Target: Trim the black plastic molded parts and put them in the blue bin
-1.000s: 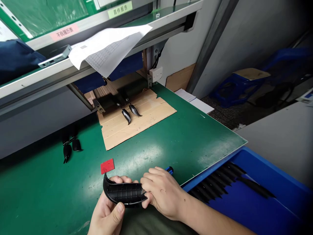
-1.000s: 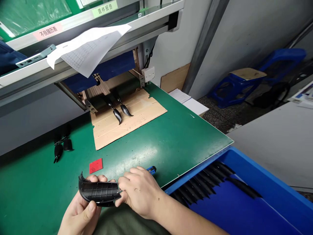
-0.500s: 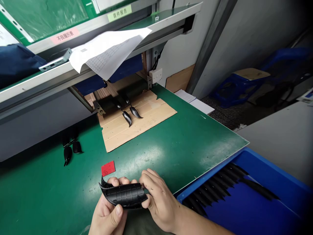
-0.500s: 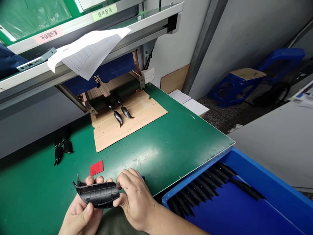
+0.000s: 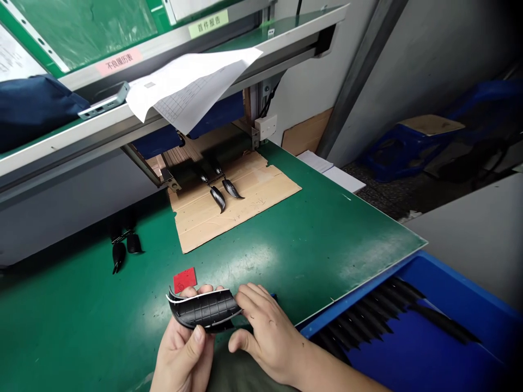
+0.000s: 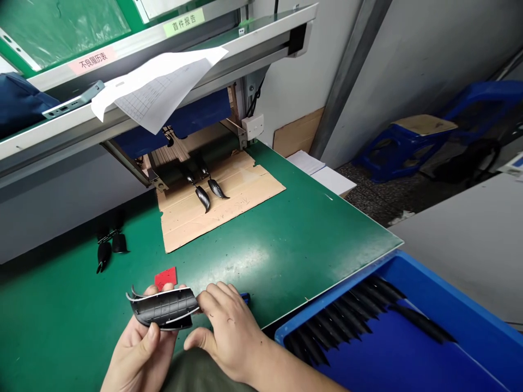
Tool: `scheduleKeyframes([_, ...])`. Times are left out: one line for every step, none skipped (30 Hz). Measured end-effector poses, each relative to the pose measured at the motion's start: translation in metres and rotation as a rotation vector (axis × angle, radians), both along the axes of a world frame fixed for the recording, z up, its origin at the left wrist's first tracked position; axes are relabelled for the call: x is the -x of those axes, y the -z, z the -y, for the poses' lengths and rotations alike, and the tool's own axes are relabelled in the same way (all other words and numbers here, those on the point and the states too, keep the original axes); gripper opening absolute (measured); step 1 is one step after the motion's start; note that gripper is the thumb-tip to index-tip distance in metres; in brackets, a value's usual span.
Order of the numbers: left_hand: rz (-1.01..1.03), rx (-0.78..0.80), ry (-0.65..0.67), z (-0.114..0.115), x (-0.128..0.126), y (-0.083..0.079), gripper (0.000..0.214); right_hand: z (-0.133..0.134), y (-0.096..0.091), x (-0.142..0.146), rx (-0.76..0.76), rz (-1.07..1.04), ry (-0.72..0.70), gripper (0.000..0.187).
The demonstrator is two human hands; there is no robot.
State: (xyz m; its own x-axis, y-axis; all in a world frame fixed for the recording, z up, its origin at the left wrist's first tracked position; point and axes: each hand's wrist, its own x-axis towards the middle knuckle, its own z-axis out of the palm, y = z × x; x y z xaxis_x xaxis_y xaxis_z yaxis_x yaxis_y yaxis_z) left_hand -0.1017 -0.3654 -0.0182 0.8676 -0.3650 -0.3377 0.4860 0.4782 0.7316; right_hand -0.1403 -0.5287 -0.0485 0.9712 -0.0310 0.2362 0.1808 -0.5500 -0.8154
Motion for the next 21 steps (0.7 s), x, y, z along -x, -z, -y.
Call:
scheduleKeyframes([-0.001,0.007,0.009,0.0001,0.0010,0.0000,0.037,-0.0021,0.0007,-0.0002,0.069,0.009,0.024,0.067])
scheduleKeyframes([-0.002,0.012,0.015,0.0002,0.0019,0.0001,0.038,-0.0034,0.0011,-0.0004,0.132,0.016,0.039,0.070])
scheduleKeyframes([-0.002,0.013,0.018,0.0004,0.0027,0.0000,0.039,-0.0039,0.0012,-0.0006,0.186,0.021,0.050,0.073])
scheduleKeyframes([-0.001,0.009,0.015,0.0007,0.0034,-0.0002,0.039,-0.0039,0.0008,-0.0007,0.228,0.025,0.059,0.075])
scheduleKeyframes([0.003,0.001,0.010,0.0012,0.0038,-0.0007,0.040,-0.0036,0.0001,-0.0008,0.260,0.027,0.066,0.076])
scheduleKeyframes([0.008,-0.009,0.002,0.0017,0.0041,-0.0013,0.039,-0.0030,-0.0008,-0.0010,0.286,0.025,0.071,0.077])
scheduleKeyframes([0.013,-0.021,-0.006,0.0024,0.0042,-0.0022,0.039,-0.0023,-0.0019,-0.0013,0.309,0.020,0.073,0.077])
scheduleKeyframes([0.018,-0.033,-0.015,0.0032,0.0043,-0.0032,0.038,-0.0015,-0.0029,-0.0017,0.327,0.016,0.069,0.075])
scheduleKeyframes([0.019,-0.045,-0.022,0.0040,0.0044,-0.0043,0.037,-0.0008,-0.0039,-0.0022,0.339,0.011,0.057,0.072])
scheduleKeyframes([0.016,-0.056,-0.028,0.0048,0.0045,-0.0054,0.037,0.0000,-0.0048,-0.0029,0.345,0.010,0.042,0.067])
scheduleKeyframes([0.011,-0.063,-0.034,0.0055,0.0047,-0.0065,0.037,0.0007,-0.0054,-0.0036,0.343,0.010,0.025,0.062])
scheduleKeyframes([0.006,-0.069,-0.039,0.0062,0.0049,-0.0074,0.037,0.0013,-0.0058,-0.0044,0.338,0.013,0.010,0.057])
scheduleKeyframes([0.000,-0.074,-0.043,0.0067,0.0052,-0.0081,0.037,0.0017,-0.0059,-0.0051,0.332,0.017,-0.003,0.053])
scheduleKeyframes([-0.005,-0.077,-0.047,0.0070,0.0055,-0.0087,0.037,0.0021,-0.0058,-0.0058,0.327,0.016,-0.015,0.050])
scheduleKeyframes([-0.009,-0.081,-0.050,0.0072,0.0059,-0.0091,0.037,0.0023,-0.0055,-0.0063,0.324,0.010,-0.026,0.048])
scheduleKeyframes([-0.008,-0.085,-0.052,0.0073,0.0061,-0.0092,0.037,0.0025,-0.0049,-0.0067,0.321,0.001,-0.036,0.047])
scheduleKeyframes([-0.004,-0.089,-0.052,0.0071,0.0063,-0.0090,0.037,0.0028,-0.0042,-0.0070,0.314,-0.006,-0.043,0.046])
scheduleKeyframes([0.001,-0.092,-0.049,0.0068,0.0064,-0.0085,0.036,0.0032,-0.0035,-0.0072,0.300,-0.013,-0.047,0.046])
scheduleKeyframes([0.009,-0.092,-0.044,0.0063,0.0064,-0.0078,0.036,0.0037,-0.0027,-0.0073,0.277,-0.018,-0.052,0.046])
scheduleKeyframes([0.017,-0.088,-0.037,0.0056,0.0064,-0.0067,0.036,0.0043,-0.0019,-0.0073,0.243,-0.023,-0.070,0.046])
scheduleKeyframes([0.021,-0.080,-0.030,0.0047,0.0063,-0.0054,0.036,0.0050,-0.0013,-0.0074,0.195,-0.026,-0.109,0.047])
